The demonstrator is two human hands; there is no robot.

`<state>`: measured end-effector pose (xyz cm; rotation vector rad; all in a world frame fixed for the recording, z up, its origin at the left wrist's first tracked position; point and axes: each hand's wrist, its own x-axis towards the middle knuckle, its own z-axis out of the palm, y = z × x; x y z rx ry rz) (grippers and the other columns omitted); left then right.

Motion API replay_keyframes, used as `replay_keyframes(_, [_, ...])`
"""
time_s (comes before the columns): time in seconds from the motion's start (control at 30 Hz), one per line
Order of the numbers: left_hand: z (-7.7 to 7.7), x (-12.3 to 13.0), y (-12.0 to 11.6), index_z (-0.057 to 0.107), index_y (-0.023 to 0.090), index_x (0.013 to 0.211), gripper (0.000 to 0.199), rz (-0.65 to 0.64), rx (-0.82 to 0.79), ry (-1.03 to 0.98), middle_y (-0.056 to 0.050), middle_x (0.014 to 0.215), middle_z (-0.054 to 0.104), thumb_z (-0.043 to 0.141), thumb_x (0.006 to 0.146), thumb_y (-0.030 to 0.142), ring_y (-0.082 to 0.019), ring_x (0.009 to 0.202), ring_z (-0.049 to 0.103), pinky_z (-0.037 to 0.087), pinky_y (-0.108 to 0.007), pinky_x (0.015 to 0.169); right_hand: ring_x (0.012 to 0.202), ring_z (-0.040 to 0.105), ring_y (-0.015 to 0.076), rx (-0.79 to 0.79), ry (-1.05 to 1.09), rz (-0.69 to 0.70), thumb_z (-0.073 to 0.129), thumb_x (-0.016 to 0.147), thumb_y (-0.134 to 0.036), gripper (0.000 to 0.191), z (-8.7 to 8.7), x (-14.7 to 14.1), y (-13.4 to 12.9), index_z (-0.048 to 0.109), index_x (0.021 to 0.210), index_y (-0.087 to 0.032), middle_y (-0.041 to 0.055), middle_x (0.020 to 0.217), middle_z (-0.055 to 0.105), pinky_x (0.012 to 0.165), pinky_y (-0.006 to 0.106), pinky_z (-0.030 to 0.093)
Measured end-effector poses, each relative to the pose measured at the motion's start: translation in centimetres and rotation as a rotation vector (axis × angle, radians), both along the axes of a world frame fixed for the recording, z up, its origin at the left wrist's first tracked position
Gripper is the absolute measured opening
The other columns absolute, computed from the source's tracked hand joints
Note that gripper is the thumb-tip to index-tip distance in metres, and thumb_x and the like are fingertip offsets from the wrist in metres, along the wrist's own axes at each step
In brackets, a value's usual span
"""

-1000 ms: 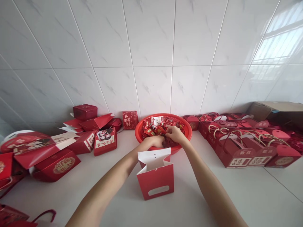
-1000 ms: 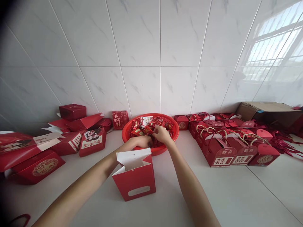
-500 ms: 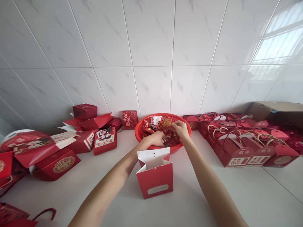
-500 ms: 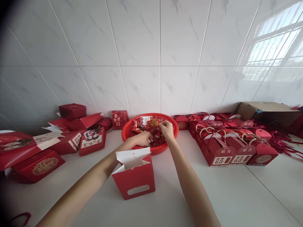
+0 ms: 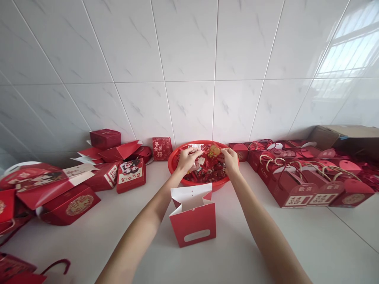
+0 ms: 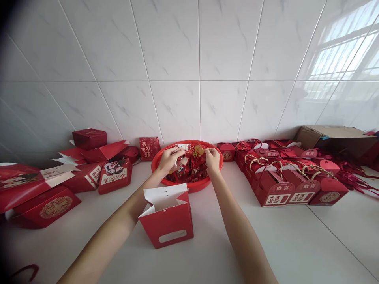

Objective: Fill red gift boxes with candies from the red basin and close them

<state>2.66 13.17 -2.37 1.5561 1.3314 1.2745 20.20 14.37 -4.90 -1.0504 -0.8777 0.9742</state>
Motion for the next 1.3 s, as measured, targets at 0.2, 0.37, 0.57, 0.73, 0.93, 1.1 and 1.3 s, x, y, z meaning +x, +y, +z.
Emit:
replay_keyframes(0.2, [-0.1,0.0,0.3,0.070,0.020,0.068,0.012,0.011,0.076,-0.232,-0.003,0.079,0.073,0.069,0.071,0.033,-0.020,0.078,0.067,0.054,-0.029,0.073,0.065,0.056,0.0163,-0.009,0.033,-0.038,0.065,0.070,-0.037,0.018,-0.4,0.0,0.4,0.056,0.070,-0.022,-0.0010,0.065,0.059,0.057,0.026,0.046])
replay_keyframes(0.37, [-0.6,-0.2,0.9,0.073,0.020,0.073,0.016,-0.012,0.087,-0.238,-0.002,0.086,0.075,0.065,0.062,0.013,-0.022,0.093,0.068,0.055,-0.034,0.088,0.065,0.056,0.0162,-0.026,0.074,-0.047,0.069,0.068,-0.036,0.019,-0.4,-0.1,0.6,0.057,0.068,-0.021,-0.0007,0.066,0.061,0.057,0.027,0.045])
replay_keyframes(0.57, [-1.5,-0.6,1.6,0.076,0.017,0.082,0.031,-0.091,0.090,-0.216,-0.006,0.098,0.075,0.068,0.053,0.007,-0.027,0.104,0.066,0.059,-0.039,0.084,0.066,0.058,0.0161,-0.019,0.091,-0.058,0.069,0.069,-0.034,0.017,-0.3,-0.1,0.6,0.058,0.069,-0.020,-0.0006,0.068,0.062,0.060,0.027,0.046])
replay_keyframes(0.73, [-1.9,-0.9,1.9,0.078,0.020,0.092,0.043,-0.113,0.213,-0.046,-0.008,0.121,0.071,0.062,0.056,0.002,-0.028,0.127,0.057,0.046,-0.043,0.108,0.064,0.057,0.0152,-0.009,0.102,-0.078,0.070,0.068,-0.034,0.018,-0.3,-0.1,0.6,0.059,0.069,-0.020,-0.0011,0.067,0.061,0.059,0.027,0.046])
replay_keyframes(0.93, [-2.4,-1.0,2.3,0.078,0.020,0.100,0.058,-0.165,0.247,0.084,-0.006,0.127,0.071,0.053,0.054,-0.003,-0.025,0.132,0.055,0.036,-0.042,0.118,0.066,0.059,0.0163,0.013,0.150,-0.152,0.068,0.068,-0.035,0.018,-0.5,-0.1,0.8,0.058,0.072,-0.021,-0.0018,0.067,0.061,0.063,0.029,0.050])
replay_keyframes(1.1, [-2.6,-1.0,2.5,0.078,0.019,0.096,0.053,-0.092,0.225,0.108,-0.006,0.114,0.076,0.052,0.057,-0.004,-0.025,0.118,0.066,0.044,-0.043,0.112,0.070,0.060,0.0173,0.006,0.148,-0.192,0.065,0.071,-0.035,0.016,-0.3,0.0,0.6,0.057,0.073,-0.021,-0.0008,0.072,0.062,0.064,0.029,0.050])
replay_keyframes(1.3, [-2.4,-0.9,2.4,0.075,0.020,0.096,0.038,0.023,0.304,0.078,-0.006,0.109,0.077,0.056,0.069,0.000,-0.023,0.109,0.070,0.052,-0.039,0.104,0.066,0.057,0.0158,0.000,0.172,-0.183,0.063,0.071,-0.035,0.016,-0.1,0.0,0.5,0.055,0.072,-0.022,-0.0016,0.070,0.060,0.061,0.028,0.048])
